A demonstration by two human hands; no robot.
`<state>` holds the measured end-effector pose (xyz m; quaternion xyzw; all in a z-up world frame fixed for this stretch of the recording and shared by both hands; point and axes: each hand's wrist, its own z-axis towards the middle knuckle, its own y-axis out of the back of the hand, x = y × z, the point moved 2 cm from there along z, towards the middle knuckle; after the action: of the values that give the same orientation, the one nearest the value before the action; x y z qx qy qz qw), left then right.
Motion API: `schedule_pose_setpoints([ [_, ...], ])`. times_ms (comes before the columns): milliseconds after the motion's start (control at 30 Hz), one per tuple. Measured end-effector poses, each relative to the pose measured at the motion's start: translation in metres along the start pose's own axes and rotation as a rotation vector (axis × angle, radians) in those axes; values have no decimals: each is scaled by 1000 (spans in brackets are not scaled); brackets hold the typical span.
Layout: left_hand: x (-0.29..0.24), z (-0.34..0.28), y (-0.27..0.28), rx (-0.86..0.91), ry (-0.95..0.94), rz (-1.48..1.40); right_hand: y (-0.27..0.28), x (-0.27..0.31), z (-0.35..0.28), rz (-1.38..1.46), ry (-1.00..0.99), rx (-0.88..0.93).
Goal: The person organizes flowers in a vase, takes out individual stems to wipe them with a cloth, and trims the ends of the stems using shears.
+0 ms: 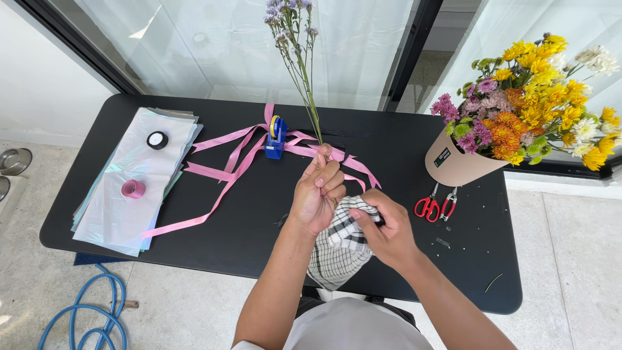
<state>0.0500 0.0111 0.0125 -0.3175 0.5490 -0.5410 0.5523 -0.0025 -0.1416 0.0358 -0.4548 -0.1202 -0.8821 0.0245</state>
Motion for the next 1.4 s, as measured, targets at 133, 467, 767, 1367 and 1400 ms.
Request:
schedule_pose_setpoints([
  [133, -5, 11, -1, 97, -7, -110, -29, 2, 1, -32, 45, -31],
  [467, -24, 15, -6, 187, -18, -322, -24, -23, -75, 2, -40, 437],
  [767, -4, 20, -10, 120, 24, -229, 6, 8, -3, 97, -103, -49],
  [1367, -24, 24, -55, -191, -204, 182, 25, -16, -29, -19, -13, -84],
  [1400, -20, 26, -57, -197, -206, 193, 23, -1, -15, -8, 44, -103],
])
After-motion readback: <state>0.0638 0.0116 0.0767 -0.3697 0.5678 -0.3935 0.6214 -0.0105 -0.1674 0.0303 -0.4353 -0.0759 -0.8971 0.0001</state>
